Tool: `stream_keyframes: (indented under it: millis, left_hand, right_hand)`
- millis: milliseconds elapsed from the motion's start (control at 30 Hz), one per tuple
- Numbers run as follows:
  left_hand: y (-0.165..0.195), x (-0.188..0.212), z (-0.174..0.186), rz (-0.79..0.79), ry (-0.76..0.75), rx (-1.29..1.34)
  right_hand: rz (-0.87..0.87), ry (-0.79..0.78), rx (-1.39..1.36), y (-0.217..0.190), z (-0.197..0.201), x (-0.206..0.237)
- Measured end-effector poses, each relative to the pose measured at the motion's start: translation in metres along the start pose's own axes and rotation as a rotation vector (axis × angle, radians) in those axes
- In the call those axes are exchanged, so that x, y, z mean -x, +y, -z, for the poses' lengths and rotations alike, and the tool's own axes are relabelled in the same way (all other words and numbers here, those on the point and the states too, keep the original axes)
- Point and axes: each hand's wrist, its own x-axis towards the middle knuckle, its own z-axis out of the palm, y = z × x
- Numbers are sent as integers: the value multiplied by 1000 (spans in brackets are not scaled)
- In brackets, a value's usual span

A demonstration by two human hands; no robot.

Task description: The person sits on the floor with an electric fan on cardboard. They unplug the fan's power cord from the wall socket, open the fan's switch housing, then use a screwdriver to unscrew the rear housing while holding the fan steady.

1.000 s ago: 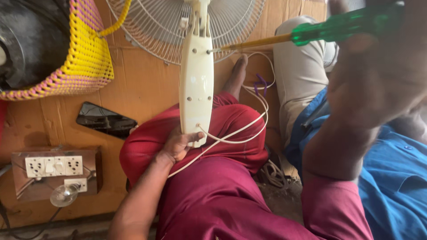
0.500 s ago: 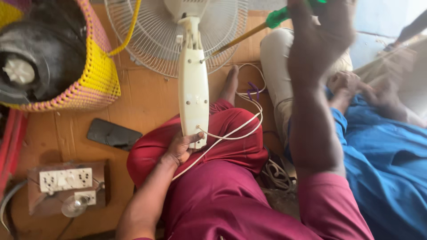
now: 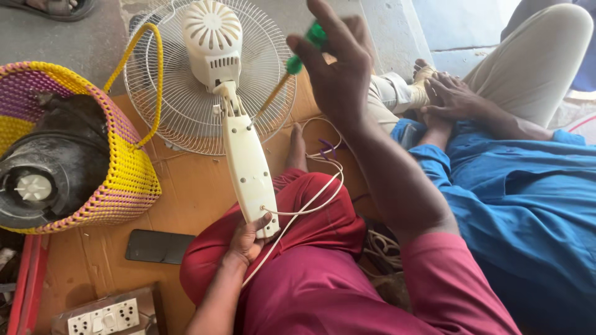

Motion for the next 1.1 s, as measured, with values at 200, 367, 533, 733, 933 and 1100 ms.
stream_keyframes:
  millis: [200,367,533,733,933,1100]
  left_hand:
    - [5,3,-4,24,55,-25]
    - [5,3,-3,60,59,-26]
    - [6,2,-2,42,40,-4]
    - [6,5,-5,63,93,-45]
    - [8,6,-6,43,66,-9]
    - [7,9,-6,64,75,-44]
  right_hand:
    - [-63,75,-185,26,-14,5]
    - [35,-209,-343,1,4,-17]
    - [38,-104,-241,-4,1,-14]
    - [3,-143,-290,13,-5,-9]
    - [-49,-27,-180,2,-5,-8]
    - [38,-152,-205,-7,-1,-11]
